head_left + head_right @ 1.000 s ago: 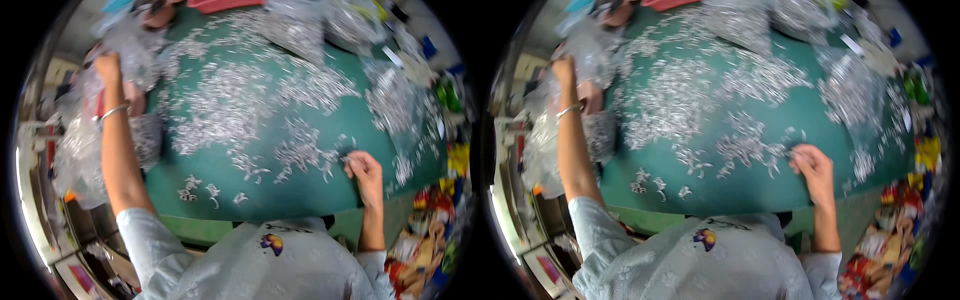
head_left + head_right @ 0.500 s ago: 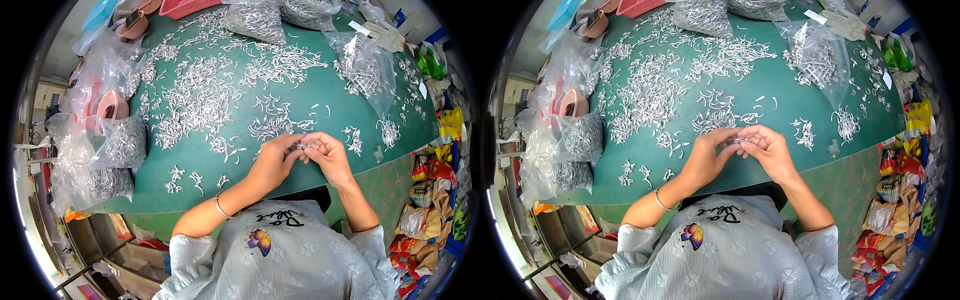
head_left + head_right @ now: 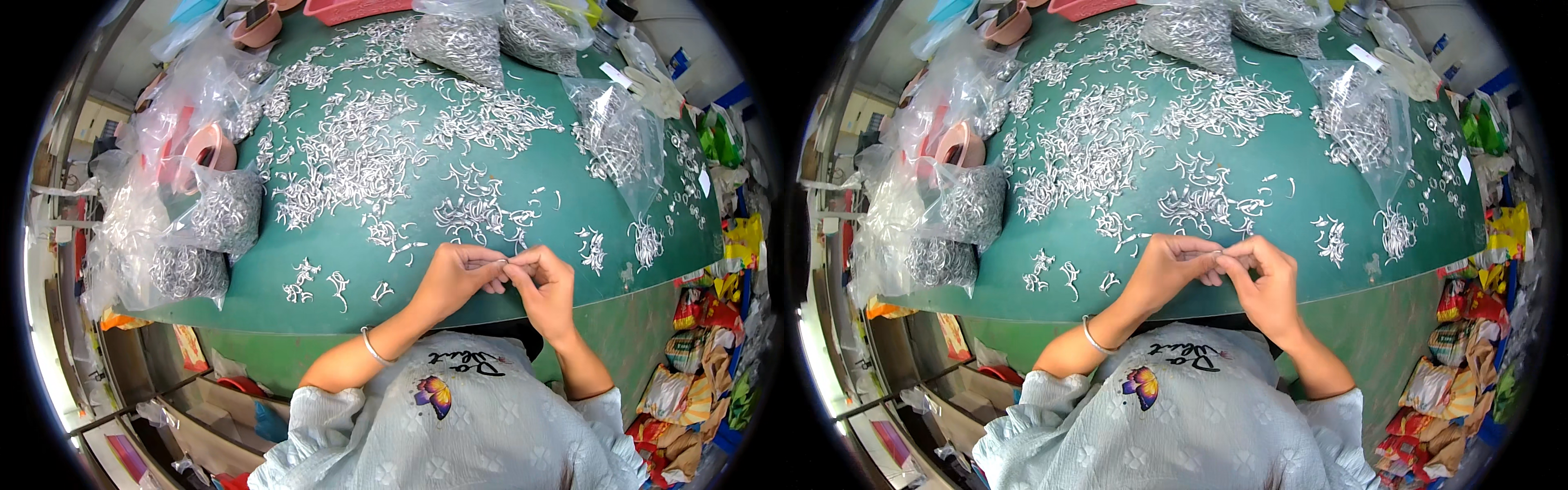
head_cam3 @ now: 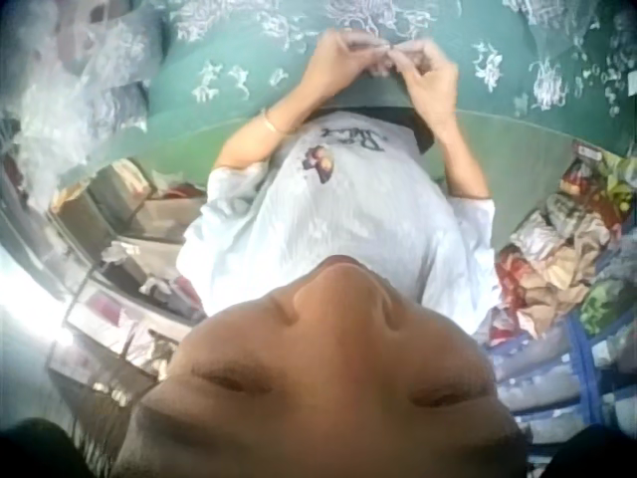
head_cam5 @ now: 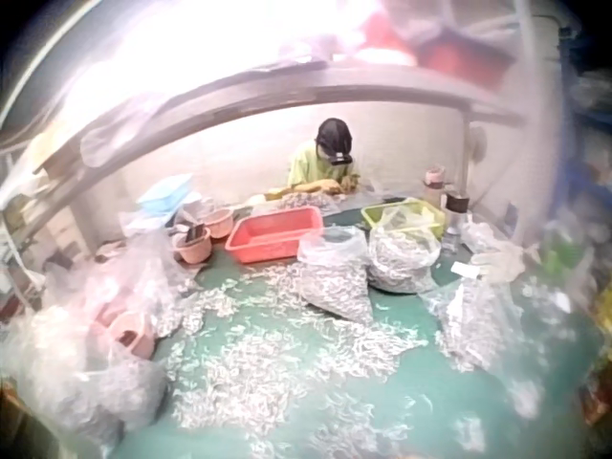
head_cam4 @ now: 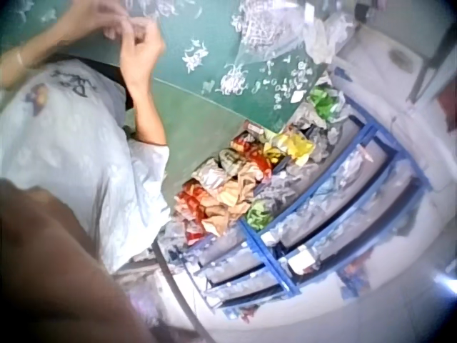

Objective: The person sorts through large quantities of small silver heart-shaped metal pieces on a green table by hand, picking up individual items and placing them into a separate pile or back into bags.

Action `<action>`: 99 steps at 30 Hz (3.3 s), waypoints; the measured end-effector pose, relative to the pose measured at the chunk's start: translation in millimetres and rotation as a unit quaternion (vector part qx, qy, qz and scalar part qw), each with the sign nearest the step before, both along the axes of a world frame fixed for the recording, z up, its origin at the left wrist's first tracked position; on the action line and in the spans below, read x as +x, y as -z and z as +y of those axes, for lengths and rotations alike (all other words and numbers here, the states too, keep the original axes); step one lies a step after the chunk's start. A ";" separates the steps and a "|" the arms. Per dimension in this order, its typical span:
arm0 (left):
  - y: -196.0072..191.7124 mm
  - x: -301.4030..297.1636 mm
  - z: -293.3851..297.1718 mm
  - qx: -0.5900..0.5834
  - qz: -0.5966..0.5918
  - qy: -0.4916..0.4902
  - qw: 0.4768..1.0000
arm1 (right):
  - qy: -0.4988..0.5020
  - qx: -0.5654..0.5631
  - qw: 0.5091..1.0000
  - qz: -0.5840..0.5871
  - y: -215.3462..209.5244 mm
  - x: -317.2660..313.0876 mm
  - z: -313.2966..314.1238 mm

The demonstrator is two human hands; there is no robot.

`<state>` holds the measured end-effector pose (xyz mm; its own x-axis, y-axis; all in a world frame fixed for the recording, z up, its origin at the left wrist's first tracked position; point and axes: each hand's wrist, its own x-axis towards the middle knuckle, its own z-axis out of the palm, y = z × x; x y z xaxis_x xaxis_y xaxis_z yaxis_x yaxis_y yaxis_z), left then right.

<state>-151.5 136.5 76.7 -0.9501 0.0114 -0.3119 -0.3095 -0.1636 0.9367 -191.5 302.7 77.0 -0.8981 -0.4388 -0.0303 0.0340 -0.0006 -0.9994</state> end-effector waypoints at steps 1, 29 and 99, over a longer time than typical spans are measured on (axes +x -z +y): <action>-1.3 0.7 -2.4 0.041 -0.013 0.013 0.999 | 0.007 0.001 1.000 0.001 -2.7 0.8 -0.4; -26.9 12.7 6.7 -0.210 0.330 -0.246 0.887 | 0.036 0.137 0.984 0.106 -5.3 6.3 7.9; 12.2 63.7 -12.7 0.035 -0.023 -0.155 0.987 | -0.189 0.228 0.884 0.363 6.5 -0.3 -36.7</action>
